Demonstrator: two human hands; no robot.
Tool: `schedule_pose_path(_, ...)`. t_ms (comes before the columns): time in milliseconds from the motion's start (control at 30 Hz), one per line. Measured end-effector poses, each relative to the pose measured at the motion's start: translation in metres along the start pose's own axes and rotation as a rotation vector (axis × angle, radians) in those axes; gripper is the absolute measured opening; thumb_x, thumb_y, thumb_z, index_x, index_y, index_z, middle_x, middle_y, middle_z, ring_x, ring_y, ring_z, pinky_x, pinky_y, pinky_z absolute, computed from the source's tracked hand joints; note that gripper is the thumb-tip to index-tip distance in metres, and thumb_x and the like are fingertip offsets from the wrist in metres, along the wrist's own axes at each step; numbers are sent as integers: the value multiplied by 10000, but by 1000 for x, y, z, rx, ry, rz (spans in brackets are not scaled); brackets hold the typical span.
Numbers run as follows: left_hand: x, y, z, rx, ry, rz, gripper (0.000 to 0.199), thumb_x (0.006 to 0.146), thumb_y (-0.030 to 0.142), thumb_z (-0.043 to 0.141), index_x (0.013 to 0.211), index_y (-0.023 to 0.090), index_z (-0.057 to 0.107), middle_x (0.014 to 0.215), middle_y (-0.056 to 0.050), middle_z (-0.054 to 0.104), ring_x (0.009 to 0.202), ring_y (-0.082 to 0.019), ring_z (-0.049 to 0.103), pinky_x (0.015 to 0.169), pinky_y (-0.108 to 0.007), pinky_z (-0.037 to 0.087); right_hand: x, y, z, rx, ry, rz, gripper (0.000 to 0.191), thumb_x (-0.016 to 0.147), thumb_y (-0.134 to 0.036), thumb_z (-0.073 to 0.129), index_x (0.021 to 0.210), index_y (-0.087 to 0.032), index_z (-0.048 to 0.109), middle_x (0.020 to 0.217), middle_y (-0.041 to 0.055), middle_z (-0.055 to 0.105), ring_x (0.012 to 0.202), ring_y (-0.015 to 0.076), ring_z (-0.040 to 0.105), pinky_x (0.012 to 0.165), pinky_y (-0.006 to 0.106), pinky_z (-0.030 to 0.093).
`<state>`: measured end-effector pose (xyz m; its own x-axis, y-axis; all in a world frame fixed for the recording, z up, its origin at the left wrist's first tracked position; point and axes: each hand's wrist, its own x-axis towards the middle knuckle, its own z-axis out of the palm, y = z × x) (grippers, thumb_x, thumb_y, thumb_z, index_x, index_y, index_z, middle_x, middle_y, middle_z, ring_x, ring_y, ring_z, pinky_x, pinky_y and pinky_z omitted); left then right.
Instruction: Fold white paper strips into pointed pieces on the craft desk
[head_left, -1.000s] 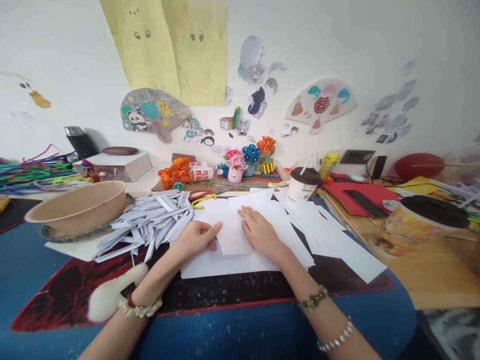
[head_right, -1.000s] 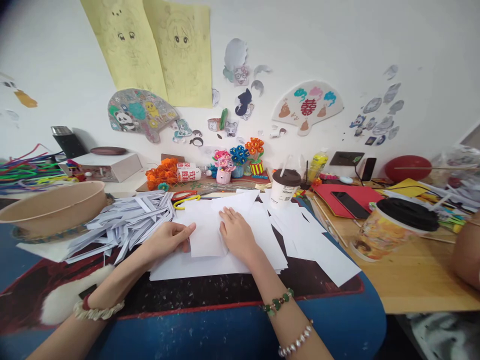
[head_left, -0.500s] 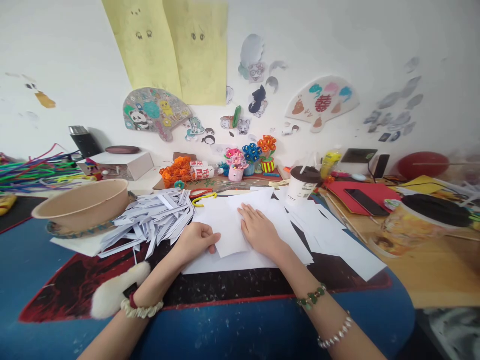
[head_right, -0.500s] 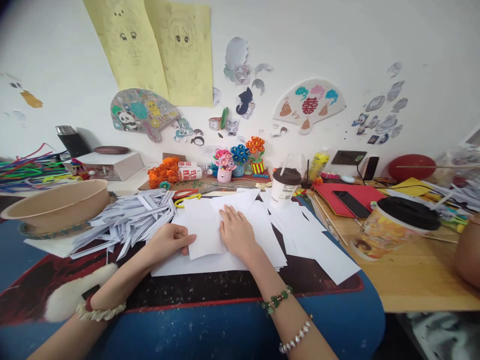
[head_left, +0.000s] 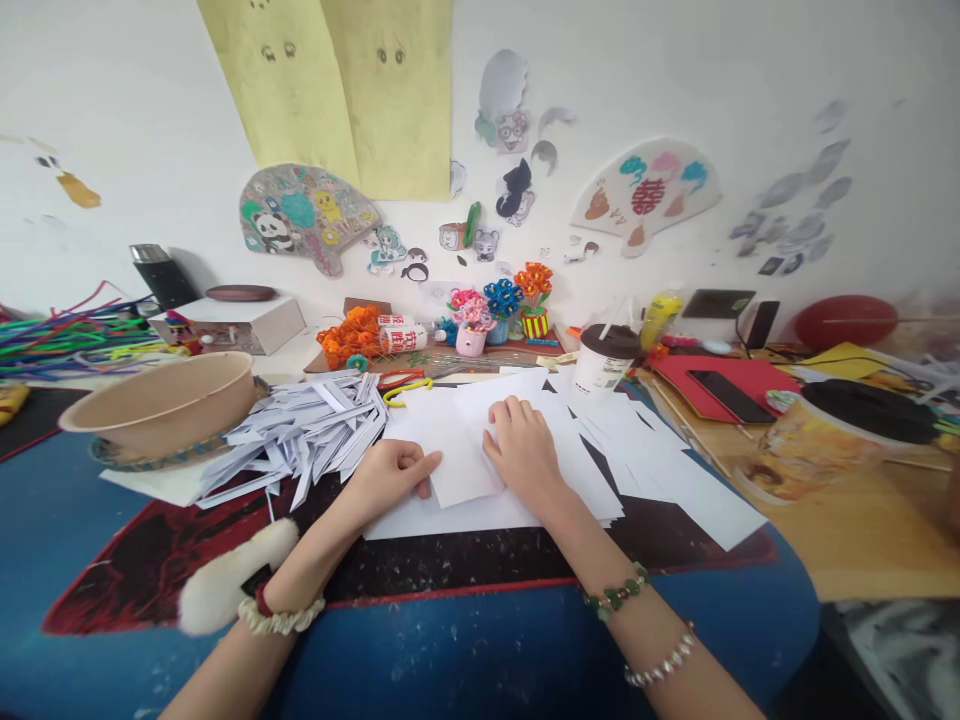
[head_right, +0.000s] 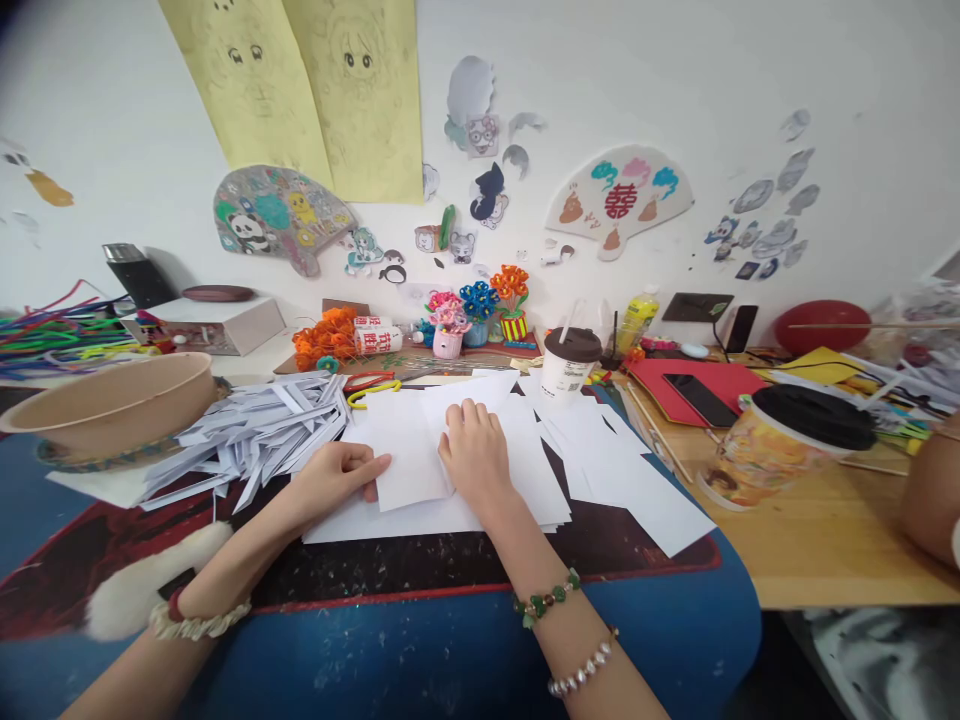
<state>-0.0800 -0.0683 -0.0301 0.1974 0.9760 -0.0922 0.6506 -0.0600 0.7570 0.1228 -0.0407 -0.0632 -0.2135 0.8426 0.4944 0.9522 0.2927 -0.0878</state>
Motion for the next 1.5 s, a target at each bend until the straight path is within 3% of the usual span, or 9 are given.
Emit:
schedule_pose_path(100,0,1,1,-11,-1,6,501,757,612,509,506,179,518,481,-1,601,461,-104,362,497,-241,267,-3,-3,-10,-41,-91,49,300,933,-223,428,751,-166,659,779,79,690,759,208,618,651,310,364)
schedule_pose_path(200,1,0,3,-17,4,9,465,749,585,520,514,184,514,505,-4,630,480,-116,413,516,-238,298,-11,-4,-14,-58,-151,74,420,968,-257,376,682,-172,672,692,60,691,629,175,613,539,293,291)
schedule_pose_path(367,1,-2,4,10,12,19,417,768,529,502,523,191,508,512,-2,647,503,-132,468,546,-237,333,-23,-3,-15,-81,-258,60,341,942,-251,447,718,-180,694,733,60,721,648,184,651,520,269,279)
schedule_pose_path(667,-5,-1,4,-8,-17,43,351,734,489,545,549,192,522,514,-11,661,503,-138,497,544,-239,337,-22,-6,-16,-125,-387,72,390,992,-245,346,812,-165,684,832,115,725,713,219,679,565,279,380)
schedule_pose_path(1000,-7,-4,1,-4,-22,52,406,781,520,502,548,188,520,515,-12,658,452,-112,415,505,-233,306,-24,-8,-14,-127,-403,68,379,994,-207,326,832,-146,663,828,132,711,711,224,671,572,282,367)
schedule_pose_path(1200,-12,3,3,28,-13,55,502,796,626,456,576,186,557,529,-13,644,526,-146,529,581,-252,379,-27,-2,-20,-46,-392,43,329,992,-257,355,808,-168,613,811,73,678,707,188,628,585,281,340)
schedule_pose_path(1433,-13,2,8,32,54,73,363,756,520,535,574,208,506,546,-10,645,553,-168,555,591,-265,384,-43,12,-33,341,-311,-12,188,931,-229,473,748,-197,497,814,5,576,735,145,540,667,261,386)
schedule_pose_path(1500,-14,4,10,55,78,59,333,751,490,534,573,210,498,550,-10,641,557,-171,552,597,-270,378,-47,11,-32,361,-258,4,184,920,-204,468,736,-201,484,799,1,554,733,148,523,678,271,387)
